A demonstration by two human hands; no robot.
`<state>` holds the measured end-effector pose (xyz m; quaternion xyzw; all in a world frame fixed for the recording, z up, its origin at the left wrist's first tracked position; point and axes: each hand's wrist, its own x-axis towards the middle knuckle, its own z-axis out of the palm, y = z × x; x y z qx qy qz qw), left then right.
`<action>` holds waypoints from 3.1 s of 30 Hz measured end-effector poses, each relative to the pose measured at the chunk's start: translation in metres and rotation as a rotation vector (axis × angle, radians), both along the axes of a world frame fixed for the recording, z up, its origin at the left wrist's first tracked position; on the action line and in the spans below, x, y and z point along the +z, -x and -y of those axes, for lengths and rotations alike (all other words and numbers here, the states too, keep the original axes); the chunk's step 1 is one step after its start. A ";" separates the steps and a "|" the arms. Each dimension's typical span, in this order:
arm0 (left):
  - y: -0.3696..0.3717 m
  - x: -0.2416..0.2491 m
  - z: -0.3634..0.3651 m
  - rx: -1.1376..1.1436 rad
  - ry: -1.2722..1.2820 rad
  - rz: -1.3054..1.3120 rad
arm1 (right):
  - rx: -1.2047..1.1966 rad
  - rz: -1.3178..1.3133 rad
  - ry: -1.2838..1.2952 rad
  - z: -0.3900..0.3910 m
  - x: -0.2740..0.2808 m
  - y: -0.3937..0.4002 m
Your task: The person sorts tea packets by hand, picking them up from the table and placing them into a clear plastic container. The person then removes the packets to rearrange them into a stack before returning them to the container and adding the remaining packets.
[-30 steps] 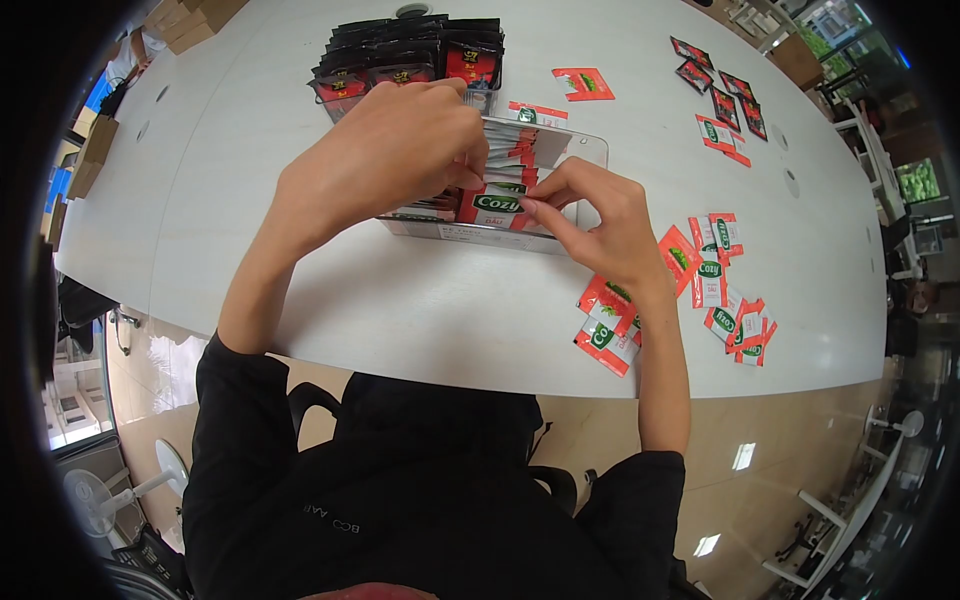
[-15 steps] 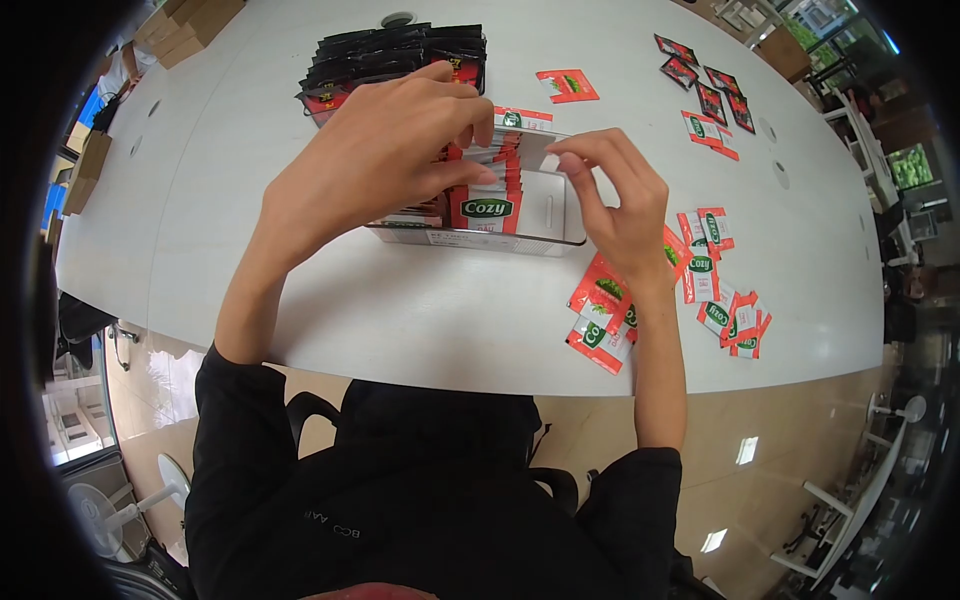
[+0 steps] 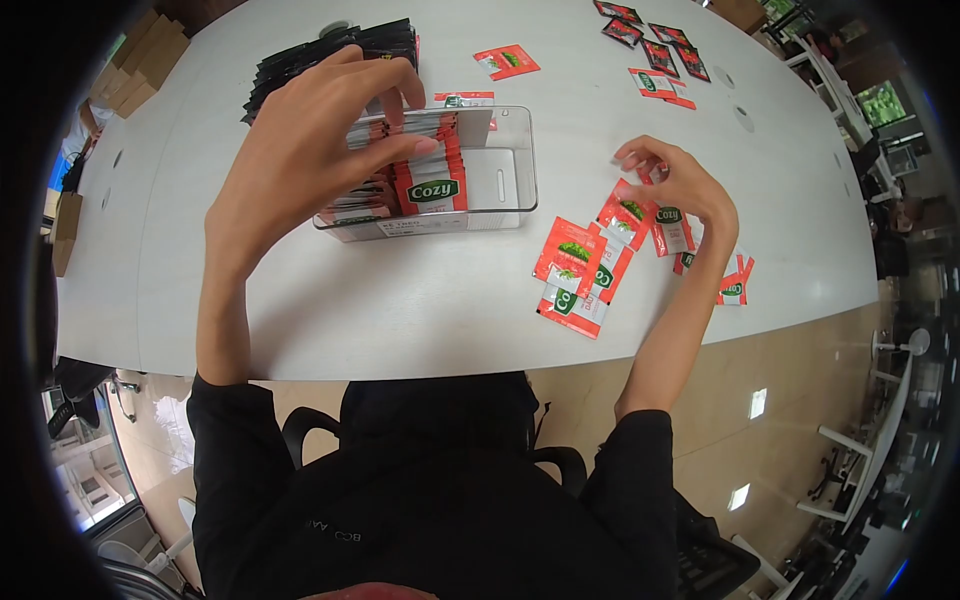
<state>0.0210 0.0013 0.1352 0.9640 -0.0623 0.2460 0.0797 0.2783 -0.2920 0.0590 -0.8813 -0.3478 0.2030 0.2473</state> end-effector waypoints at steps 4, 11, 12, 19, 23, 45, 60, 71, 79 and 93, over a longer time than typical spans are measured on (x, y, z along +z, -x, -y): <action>0.001 0.002 0.003 -0.013 -0.008 -0.024 | 0.085 -0.072 0.074 0.010 -0.001 -0.010; -0.001 0.001 0.005 -0.065 -0.022 0.039 | 0.141 -0.148 0.094 -0.001 -0.001 -0.005; -0.001 0.003 0.007 -0.034 -0.048 0.016 | 0.130 -0.151 0.092 0.000 0.002 -0.004; -0.008 -0.011 -0.004 -0.128 0.073 0.049 | -0.190 0.474 -0.964 -0.036 -0.007 0.001; -0.024 -0.020 -0.003 -0.223 0.428 -0.012 | -0.075 0.933 -1.140 -0.069 -0.007 0.039; -0.008 -0.015 -0.022 -0.186 0.285 -0.225 | 0.370 0.313 -0.917 -0.109 -0.011 0.114; -0.007 -0.019 -0.013 -0.064 0.090 -0.160 | 0.264 0.644 -0.683 -0.088 0.004 0.078; 0.010 0.017 -0.034 -0.024 0.064 -0.086 | -0.076 0.139 -0.168 -0.001 -0.012 0.119; 0.003 0.016 -0.029 -0.049 0.075 -0.093 | -0.457 0.210 -0.006 0.011 -0.025 0.173; -0.005 -0.005 -0.004 -0.273 0.250 -0.158 | -0.363 -0.079 -1.032 -0.027 -0.004 0.159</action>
